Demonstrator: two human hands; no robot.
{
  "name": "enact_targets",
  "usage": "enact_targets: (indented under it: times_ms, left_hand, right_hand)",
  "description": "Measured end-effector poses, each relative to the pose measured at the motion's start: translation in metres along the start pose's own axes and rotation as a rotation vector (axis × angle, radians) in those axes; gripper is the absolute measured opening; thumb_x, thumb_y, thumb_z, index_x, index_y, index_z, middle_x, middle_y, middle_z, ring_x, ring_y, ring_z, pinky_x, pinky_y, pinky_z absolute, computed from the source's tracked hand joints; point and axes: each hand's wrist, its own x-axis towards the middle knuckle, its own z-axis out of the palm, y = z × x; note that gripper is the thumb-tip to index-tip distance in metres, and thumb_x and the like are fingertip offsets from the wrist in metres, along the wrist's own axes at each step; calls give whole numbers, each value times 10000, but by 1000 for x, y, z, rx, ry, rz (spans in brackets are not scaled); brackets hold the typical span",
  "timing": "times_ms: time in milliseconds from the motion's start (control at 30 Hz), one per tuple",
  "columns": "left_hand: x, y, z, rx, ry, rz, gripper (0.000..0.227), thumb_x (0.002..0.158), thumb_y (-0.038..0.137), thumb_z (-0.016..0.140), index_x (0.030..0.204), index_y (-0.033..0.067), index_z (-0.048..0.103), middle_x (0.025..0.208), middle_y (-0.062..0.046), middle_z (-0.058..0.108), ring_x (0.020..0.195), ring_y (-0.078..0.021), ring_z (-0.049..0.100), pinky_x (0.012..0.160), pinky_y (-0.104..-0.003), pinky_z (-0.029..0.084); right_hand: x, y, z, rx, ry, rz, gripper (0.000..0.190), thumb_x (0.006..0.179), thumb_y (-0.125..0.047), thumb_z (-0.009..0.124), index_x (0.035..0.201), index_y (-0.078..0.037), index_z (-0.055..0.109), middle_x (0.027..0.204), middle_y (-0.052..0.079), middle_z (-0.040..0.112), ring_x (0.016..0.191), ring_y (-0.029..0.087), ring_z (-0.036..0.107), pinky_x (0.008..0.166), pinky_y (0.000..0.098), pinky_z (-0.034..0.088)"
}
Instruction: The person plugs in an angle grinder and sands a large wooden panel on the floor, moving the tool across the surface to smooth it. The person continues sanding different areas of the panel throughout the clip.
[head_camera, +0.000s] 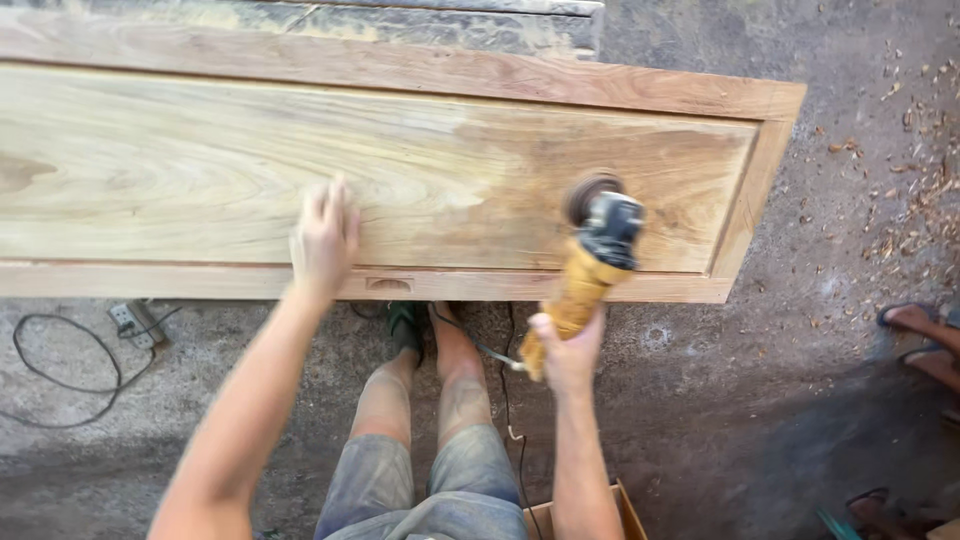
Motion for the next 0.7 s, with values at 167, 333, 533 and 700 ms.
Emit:
enact_targets:
  times_ms: [167,333,533,700]
  left_hand:
    - [78,10,-12,287,158,430,715,835,142,780,1471,12,480,1286,-206,560,1160,-376,579,987,-468,507]
    - [51,94,51,305,-104,608,609,869,128,682,1454,56,529,1228,-201,568,1125,-364,565,953,-466,486]
    - [-10,188,153,333,-469,945,517,937,177,576,1435,49,515,1292,-219,546,1258,-416,511,1078,-551,420]
    - [-40,281,250,350,-491,1014,525,958,238,578,1455,82,516,1418,-238,496,1426,-450,383,1172,-587,300]
  right_hand:
    - [-3,-1,-45,207,98,-57,620,868,15,700,1405,-41,396,1068,116,639,834,227,700,771,388,626]
    - [-25,3,-75,297,284,-23,609,898,14,664,1436,-54,386,1062,126,642,802,236,690,735,388,621]
    - [-41,11,-122,497,480,-56,608,894,-14,645,1447,-79,399,1039,133,648,785,249,689,654,412,616]
    - [-54,22,-187,537,609,-49,568,929,-42,603,1459,-72,401,1056,134,649,793,266,680,636,425,607]
